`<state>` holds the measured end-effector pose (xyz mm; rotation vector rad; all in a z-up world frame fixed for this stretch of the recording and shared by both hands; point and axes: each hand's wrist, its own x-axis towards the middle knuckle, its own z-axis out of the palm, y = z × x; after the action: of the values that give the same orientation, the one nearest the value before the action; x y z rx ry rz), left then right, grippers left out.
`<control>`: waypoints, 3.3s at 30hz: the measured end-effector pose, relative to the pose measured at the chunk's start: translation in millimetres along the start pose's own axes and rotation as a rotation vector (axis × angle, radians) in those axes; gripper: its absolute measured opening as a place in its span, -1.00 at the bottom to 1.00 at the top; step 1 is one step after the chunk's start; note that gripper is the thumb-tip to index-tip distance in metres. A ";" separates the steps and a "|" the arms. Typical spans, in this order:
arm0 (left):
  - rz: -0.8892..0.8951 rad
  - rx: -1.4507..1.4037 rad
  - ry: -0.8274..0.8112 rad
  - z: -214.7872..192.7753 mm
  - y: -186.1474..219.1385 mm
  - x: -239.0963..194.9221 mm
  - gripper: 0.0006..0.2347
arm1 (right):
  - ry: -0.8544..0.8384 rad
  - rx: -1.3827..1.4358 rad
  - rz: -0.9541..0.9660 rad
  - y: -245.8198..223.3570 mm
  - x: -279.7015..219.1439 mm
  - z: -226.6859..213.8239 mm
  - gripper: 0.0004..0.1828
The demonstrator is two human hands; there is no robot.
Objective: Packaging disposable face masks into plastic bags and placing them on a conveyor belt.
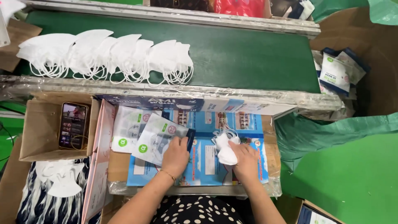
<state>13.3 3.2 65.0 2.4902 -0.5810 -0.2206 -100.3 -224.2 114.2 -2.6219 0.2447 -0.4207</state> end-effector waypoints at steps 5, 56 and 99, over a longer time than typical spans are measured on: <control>-0.067 -0.333 0.167 22.7 -38.9 7.0 -0.83 | -0.089 0.253 -0.086 8.7 -20.1 20.6 -0.65; 0.556 -0.289 -0.181 -90.4 65.6 18.5 -0.92 | -0.399 0.745 0.136 -11.3 9.3 -1.5 -0.89; 0.651 -0.130 0.300 -101.2 73.0 91.1 -0.67 | -0.230 0.751 0.432 55.2 -31.0 32.4 -0.65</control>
<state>96.4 -42.4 187.0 2.0259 -1.1529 0.3471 -123.9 -251.2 52.8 -1.7942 0.4585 -0.0351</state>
